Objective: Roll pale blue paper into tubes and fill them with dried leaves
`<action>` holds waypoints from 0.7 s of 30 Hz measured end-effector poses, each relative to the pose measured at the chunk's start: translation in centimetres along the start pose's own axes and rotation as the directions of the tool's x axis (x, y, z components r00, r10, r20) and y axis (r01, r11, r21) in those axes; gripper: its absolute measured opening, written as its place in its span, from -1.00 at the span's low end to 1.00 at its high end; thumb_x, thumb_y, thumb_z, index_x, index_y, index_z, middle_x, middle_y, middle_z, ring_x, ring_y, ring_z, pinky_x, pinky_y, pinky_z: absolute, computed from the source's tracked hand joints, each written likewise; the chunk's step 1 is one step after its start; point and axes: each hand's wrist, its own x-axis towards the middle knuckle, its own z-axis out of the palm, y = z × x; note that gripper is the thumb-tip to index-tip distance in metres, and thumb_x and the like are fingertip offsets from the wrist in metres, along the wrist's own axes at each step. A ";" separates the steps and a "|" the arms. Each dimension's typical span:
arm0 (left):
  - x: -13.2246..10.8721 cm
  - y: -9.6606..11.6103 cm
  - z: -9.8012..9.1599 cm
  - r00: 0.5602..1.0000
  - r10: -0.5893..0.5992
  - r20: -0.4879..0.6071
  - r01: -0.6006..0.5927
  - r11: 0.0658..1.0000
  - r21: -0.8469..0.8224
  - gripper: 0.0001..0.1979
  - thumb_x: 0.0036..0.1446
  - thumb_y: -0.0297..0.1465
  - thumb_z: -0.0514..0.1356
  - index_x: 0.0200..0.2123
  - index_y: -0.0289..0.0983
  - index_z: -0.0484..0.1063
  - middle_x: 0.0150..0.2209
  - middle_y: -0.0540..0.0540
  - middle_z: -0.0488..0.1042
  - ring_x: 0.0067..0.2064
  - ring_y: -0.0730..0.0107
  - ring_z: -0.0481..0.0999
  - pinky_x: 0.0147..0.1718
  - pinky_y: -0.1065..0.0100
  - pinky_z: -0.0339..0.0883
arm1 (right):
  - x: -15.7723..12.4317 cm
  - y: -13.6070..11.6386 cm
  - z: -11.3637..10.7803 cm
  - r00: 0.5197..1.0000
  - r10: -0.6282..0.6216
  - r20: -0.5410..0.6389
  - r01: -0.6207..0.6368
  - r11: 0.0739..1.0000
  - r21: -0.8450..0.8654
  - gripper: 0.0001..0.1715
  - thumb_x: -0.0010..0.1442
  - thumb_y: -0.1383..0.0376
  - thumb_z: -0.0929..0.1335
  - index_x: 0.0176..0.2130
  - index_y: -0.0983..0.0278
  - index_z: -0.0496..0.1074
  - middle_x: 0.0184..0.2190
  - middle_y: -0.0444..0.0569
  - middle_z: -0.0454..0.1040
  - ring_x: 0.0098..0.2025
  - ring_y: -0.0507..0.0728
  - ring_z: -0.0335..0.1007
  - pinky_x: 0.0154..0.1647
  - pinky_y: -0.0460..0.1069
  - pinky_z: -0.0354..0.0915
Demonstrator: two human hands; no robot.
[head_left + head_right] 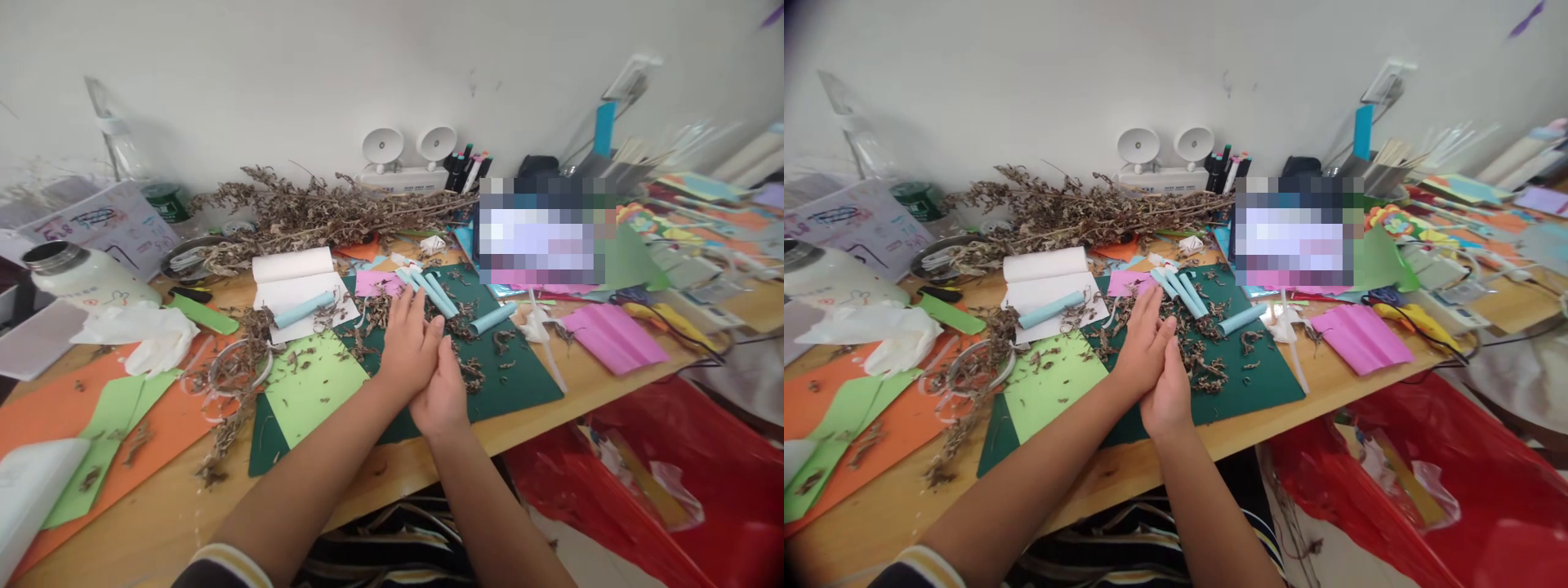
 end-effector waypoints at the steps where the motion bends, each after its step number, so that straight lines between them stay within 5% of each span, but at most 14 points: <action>1: -0.2 0.2 0.2 1.000 -0.009 0.025 0.009 0.999 -0.032 -0.48 0.13 -0.21 -0.15 0.13 -0.31 -0.02 0.18 -0.15 -0.08 0.21 0.26 -0.20 0.15 0.19 -0.26 | 0.0 -0.1 -0.1 1.000 0.001 -0.013 -0.001 1.000 -0.004 -0.54 0.08 0.03 0.13 -0.09 0.15 0.29 -0.05 -0.13 0.32 0.05 0.02 0.15 0.11 0.08 0.01; 8: -0.7 1.2 1.4 0.995 -0.095 0.044 0.104 0.934 -0.342 -0.53 0.13 -0.25 -0.13 0.08 -0.33 0.08 0.16 -0.13 0.01 0.19 0.37 -0.09 0.16 0.27 -0.24 | 1.5 -2.1 -0.6 0.985 -0.068 -0.162 0.080 0.994 0.071 -0.52 0.08 0.01 0.11 -0.12 0.20 0.27 -0.09 -0.07 0.34 -0.03 0.04 0.24 0.08 0.11 0.02; 11: -0.3 1.0 1.5 0.969 -0.245 0.009 0.203 0.782 -0.590 -0.53 0.15 -0.24 -0.19 0.08 -0.33 0.06 0.15 -0.13 0.04 0.17 0.41 -0.01 0.14 0.31 -0.15 | 2.2 -2.8 -0.8 0.959 0.013 -0.282 0.027 0.990 0.138 -0.51 0.09 -0.02 0.06 -0.15 0.19 0.25 -0.13 -0.06 0.36 -0.10 0.06 0.30 0.02 0.13 0.12; 14: 0.2 0.9 1.5 0.948 -0.316 -0.040 0.174 0.620 -0.765 -0.51 0.18 -0.23 -0.32 0.08 -0.33 0.01 0.13 -0.15 0.08 0.14 0.46 0.06 0.12 0.35 -0.09 | 2.6 -3.0 -1.1 0.960 0.067 -0.273 -0.010 0.979 0.205 -0.51 0.08 -0.03 0.06 -0.17 0.19 0.24 -0.14 -0.06 0.36 -0.12 0.07 0.32 -0.02 0.15 0.16; 21: 0.4 1.4 1.1 0.949 -0.308 -0.065 0.115 0.531 -0.840 -0.46 0.16 -0.22 -0.46 0.07 -0.34 -0.03 0.13 -0.21 0.07 0.12 0.47 0.12 0.08 0.36 0.01 | 2.9 -2.9 -1.4 0.961 0.099 -0.259 -0.015 0.952 0.306 -0.58 0.09 0.02 0.06 -0.26 0.22 0.24 -0.23 -0.06 0.40 -0.16 0.05 0.34 -0.05 0.10 0.20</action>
